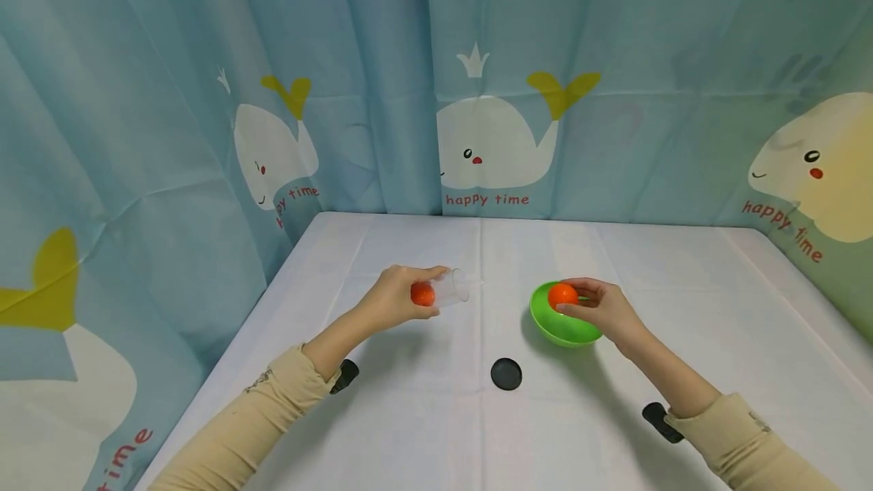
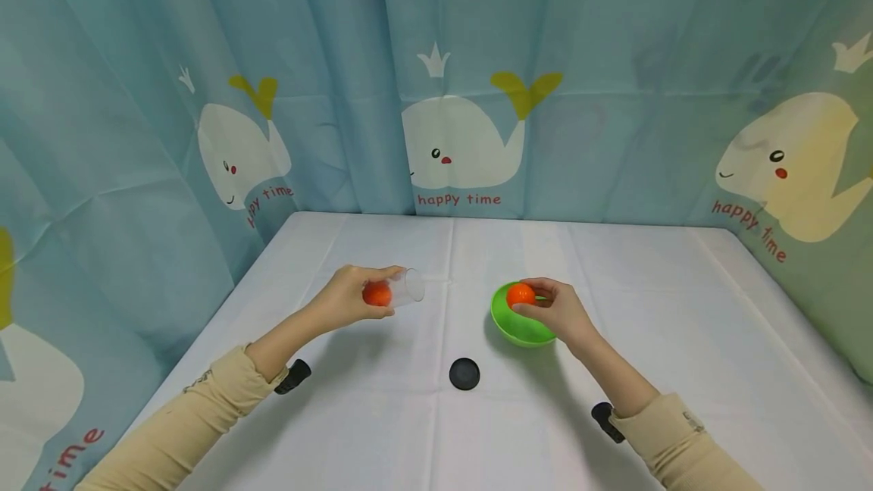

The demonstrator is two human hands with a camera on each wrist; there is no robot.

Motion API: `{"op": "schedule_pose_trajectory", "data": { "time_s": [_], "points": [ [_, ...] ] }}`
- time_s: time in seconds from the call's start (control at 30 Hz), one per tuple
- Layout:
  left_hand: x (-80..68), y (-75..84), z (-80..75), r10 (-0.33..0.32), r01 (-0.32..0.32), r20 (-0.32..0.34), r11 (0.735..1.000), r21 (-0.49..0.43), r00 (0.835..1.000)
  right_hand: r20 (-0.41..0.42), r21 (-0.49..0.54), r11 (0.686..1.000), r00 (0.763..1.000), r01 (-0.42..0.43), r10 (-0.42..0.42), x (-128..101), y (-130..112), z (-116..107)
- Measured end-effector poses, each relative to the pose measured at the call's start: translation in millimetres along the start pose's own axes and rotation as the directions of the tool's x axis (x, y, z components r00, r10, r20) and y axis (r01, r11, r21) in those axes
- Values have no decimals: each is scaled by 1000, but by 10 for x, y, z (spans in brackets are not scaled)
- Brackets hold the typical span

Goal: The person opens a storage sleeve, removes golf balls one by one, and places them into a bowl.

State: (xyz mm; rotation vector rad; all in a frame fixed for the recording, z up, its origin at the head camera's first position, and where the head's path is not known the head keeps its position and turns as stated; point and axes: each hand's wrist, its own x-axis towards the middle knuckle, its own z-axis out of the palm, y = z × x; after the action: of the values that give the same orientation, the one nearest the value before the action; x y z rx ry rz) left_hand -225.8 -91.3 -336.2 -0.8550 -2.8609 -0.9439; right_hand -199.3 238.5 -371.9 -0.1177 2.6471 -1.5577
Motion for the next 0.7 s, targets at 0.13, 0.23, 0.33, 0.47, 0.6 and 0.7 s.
{"op": "schedule_pose_trajectory", "data": {
  "time_s": [0.13,0.23,0.33,0.47,0.6,0.7],
  "points": [
    [3,0,-4,10,-10,-3,1000,1,1000,-3,-75,994,997,77,-77,5,37,14],
    [4,0,-6,19,-19,-8,1000,5,1000,-3,-142,980,990,142,-144,19,71,29],
    [4,-2,0,23,-23,-11,1000,6,1000,-4,-207,959,980,193,-198,35,106,47],
    [0,-3,13,23,-22,-8,1000,3,1000,14,-271,935,972,230,-235,51,135,71],
    [1,6,18,23,-23,-5,1000,-3,1000,49,-340,910,971,237,-235,75,149,95],
    [9,5,24,24,-24,1,1000,-1,1000,75,-387,892,972,233,-221,105,163,111]
  ]
}}
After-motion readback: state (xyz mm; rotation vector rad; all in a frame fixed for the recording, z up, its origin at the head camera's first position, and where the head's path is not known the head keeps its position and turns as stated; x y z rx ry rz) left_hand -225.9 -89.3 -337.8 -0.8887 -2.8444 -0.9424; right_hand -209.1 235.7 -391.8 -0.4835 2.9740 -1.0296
